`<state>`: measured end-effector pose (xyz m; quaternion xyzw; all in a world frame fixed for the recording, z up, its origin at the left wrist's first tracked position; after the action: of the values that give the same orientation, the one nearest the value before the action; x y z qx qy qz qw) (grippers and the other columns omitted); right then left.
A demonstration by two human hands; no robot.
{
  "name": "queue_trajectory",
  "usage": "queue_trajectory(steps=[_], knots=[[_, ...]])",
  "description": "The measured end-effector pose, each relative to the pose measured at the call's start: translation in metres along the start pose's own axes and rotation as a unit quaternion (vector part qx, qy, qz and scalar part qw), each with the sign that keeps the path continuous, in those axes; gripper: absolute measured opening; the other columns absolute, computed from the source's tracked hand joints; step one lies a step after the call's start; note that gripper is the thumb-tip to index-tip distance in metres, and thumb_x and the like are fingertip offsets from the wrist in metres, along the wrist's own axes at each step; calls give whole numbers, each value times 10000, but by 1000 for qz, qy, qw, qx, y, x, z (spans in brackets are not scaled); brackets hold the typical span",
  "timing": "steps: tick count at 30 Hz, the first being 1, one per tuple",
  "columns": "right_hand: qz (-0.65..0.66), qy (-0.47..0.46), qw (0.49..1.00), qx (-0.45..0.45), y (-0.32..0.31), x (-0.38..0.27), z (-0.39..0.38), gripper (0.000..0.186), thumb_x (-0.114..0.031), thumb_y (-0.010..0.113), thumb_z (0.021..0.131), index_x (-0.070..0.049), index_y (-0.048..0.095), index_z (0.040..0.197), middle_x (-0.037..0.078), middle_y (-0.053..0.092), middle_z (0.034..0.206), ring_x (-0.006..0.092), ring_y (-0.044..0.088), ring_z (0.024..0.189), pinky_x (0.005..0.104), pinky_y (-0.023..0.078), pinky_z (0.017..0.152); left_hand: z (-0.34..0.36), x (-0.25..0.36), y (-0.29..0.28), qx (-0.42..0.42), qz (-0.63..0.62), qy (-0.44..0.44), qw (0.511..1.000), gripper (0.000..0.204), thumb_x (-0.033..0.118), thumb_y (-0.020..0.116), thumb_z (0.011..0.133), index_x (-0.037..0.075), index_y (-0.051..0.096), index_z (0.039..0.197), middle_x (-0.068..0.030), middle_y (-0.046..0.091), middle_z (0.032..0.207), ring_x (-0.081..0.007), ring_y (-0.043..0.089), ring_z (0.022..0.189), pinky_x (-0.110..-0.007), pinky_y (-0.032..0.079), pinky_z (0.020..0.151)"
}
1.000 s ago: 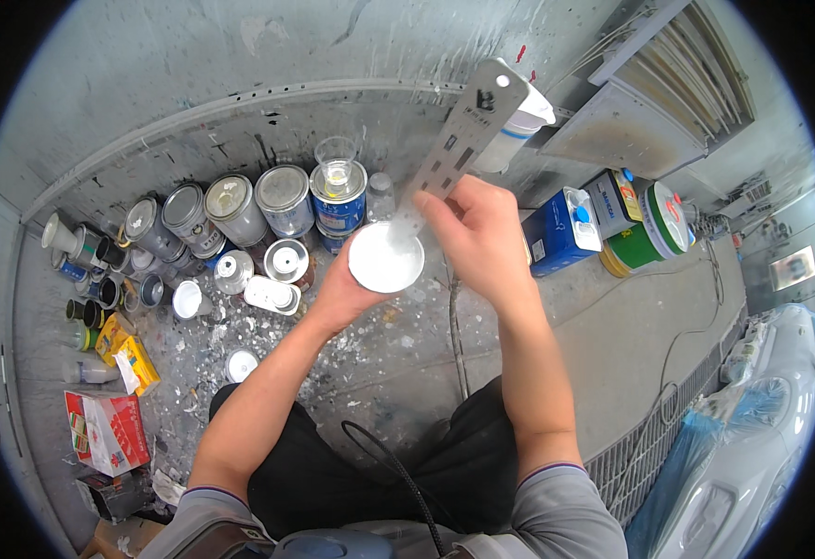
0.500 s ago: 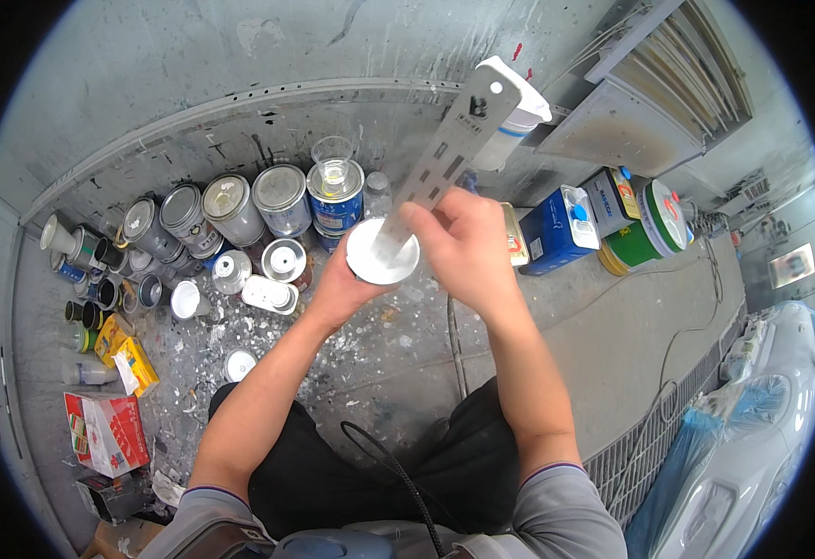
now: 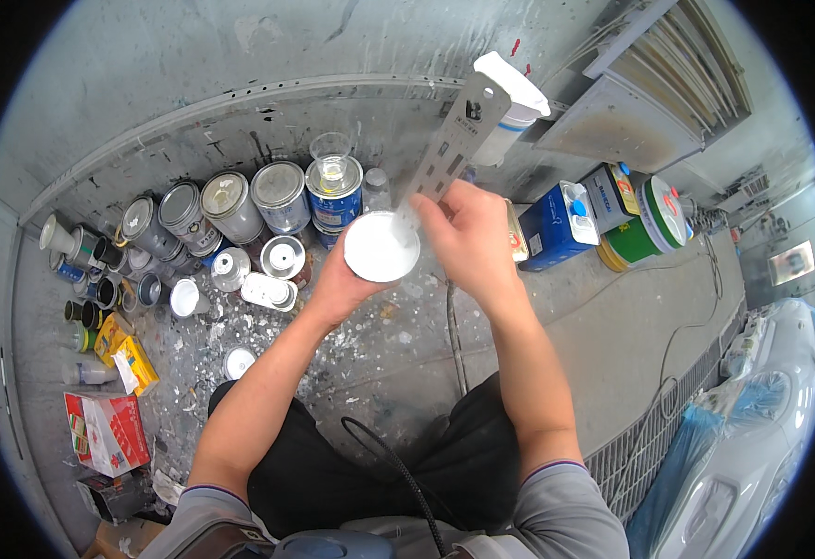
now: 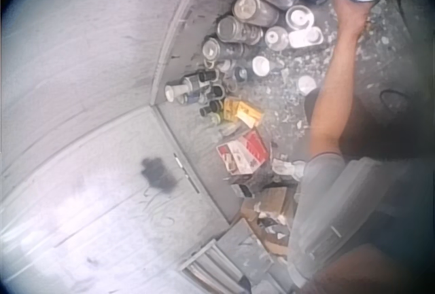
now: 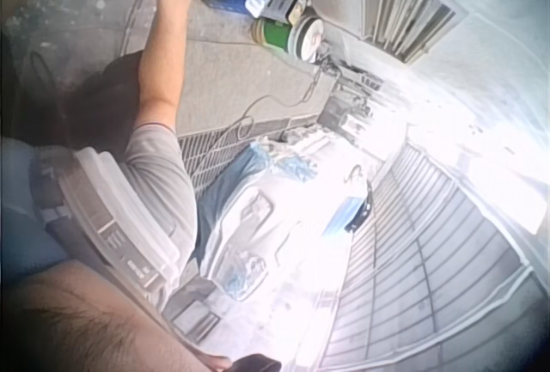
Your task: The person prepares paint for application by scooping white paint into a cup, adding liquid from a canister, and stirring with a stick. The person then pours the mixture into a spray gun reservoir and repeats the process with a second cup.
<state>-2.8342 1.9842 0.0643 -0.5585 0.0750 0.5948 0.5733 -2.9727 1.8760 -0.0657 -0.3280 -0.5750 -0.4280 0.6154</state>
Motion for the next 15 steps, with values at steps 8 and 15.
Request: queue_trajectory(steps=[8,15], knots=[[-16,22,999,-33,8,0,-7,223,-139,774,943,84,757,953,152,719,730,142,640,636,333,504,599,1,5,1,0,-48,-38,998,826,50,942,729,44,537,1450,-99,656,1380,-221,639,1276,-387,520,1097],[104,-4,995,6,-8,-14,3,184,-108,760,956,57,782,1035,59,758,782,71,621,707,287,502,620,1,-3,-1,-7,-14,-9,1000,828,66,948,726,42,546,1449,-103,662,1397,-234,638,1295,-394,512,1109]])
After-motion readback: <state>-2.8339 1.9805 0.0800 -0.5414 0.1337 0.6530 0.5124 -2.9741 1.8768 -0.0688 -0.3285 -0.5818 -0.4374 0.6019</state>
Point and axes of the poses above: each hand's wrist, its own z-axis towards the middle knuckle, its own y-axis out of the palm, x = y × z, the point moved 2 cm from there along z, towards the middle knuckle
